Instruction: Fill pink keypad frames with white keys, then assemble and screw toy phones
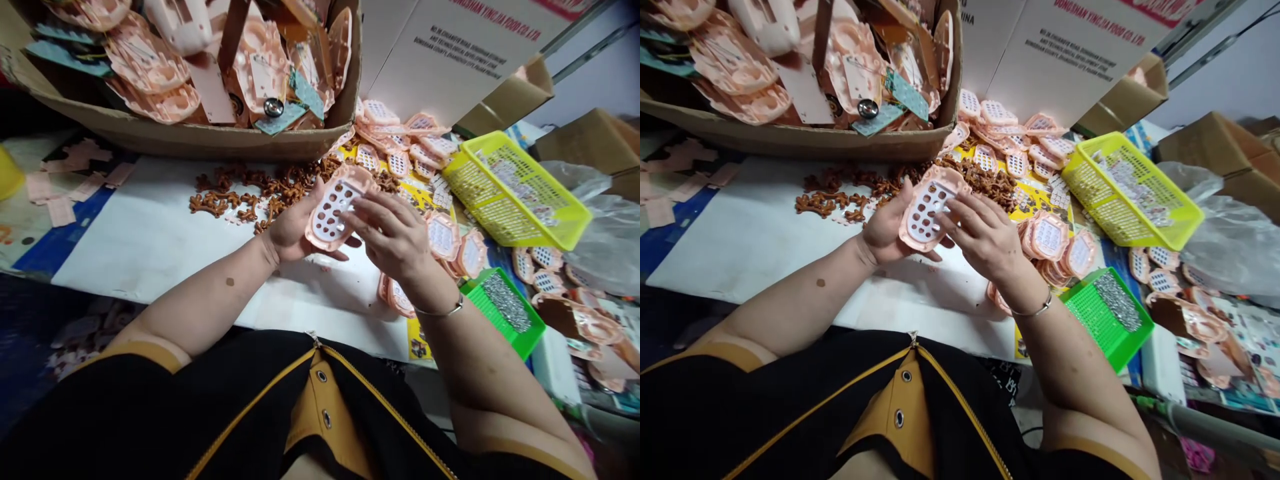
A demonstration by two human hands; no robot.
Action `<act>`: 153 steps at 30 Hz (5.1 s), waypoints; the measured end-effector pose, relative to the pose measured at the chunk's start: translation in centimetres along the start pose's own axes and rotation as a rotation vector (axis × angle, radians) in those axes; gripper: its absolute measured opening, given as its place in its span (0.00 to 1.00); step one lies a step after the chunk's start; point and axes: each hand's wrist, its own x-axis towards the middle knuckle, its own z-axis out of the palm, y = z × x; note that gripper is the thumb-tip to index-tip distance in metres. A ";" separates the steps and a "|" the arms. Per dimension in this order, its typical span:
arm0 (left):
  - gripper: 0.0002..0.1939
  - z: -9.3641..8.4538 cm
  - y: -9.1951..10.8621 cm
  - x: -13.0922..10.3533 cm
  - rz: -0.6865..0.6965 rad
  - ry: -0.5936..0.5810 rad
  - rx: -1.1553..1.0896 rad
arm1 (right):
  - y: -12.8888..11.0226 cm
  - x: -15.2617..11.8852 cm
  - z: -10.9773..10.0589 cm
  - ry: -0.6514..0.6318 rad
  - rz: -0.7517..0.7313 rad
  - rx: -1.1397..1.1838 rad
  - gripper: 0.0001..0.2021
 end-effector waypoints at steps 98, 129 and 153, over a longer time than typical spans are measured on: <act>0.24 0.0 0.5 0.2 0.284 0.268 -0.140 | -5.1 0.9 -0.5 0.135 0.265 0.071 0.09; 0.22 0.6 0.3 0.0 0.231 0.239 -0.177 | -2.5 0.1 -1.8 -0.003 0.268 0.461 0.24; 0.27 0.2 0.7 -0.4 0.300 0.247 -0.146 | 6.1 1.0 2.1 -1.011 0.803 -0.120 0.22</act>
